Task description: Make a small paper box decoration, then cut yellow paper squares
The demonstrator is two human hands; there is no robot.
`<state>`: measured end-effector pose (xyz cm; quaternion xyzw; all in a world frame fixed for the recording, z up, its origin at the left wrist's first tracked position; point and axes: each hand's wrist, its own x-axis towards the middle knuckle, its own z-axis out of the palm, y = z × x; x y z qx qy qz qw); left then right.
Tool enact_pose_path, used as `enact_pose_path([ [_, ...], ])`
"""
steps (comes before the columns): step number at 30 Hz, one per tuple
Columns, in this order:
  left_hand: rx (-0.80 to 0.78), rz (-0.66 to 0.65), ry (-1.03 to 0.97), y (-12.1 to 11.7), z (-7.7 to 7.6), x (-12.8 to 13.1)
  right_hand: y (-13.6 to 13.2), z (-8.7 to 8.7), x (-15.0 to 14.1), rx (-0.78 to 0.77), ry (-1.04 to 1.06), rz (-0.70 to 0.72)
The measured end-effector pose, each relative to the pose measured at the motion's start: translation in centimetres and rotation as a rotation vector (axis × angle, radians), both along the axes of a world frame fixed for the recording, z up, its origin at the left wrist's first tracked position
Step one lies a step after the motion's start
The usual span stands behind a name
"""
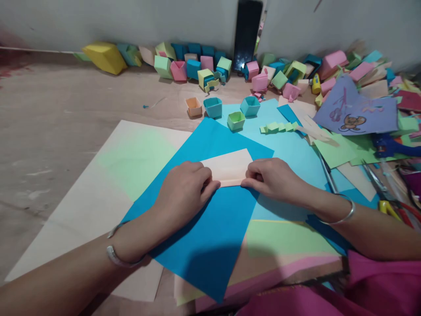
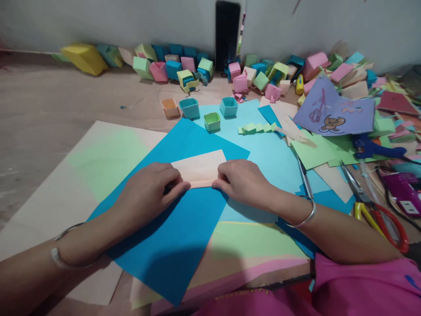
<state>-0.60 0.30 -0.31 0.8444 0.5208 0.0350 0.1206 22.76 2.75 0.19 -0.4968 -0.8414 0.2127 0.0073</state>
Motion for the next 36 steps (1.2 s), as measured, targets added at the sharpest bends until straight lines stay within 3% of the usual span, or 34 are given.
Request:
enact_pose_path([
  [5,0.001,0.017,0.047,0.2,0.1,-0.1,0.4,0.5,-0.1,-0.061,-0.044,-0.046],
  [13,0.007,0.013,0.048,0.5,0.3,0.1,0.3,0.5,-0.1,-0.012,-0.132,0.038],
  [21,-0.169,0.038,-0.117,1.3,0.7,-1.4,0.1,0.5,-0.4,0.019,-0.182,0.041],
  [36,-0.119,0.046,0.035,1.3,0.8,-1.0,0.1,0.3,-0.2,0.017,-0.143,0.049],
])
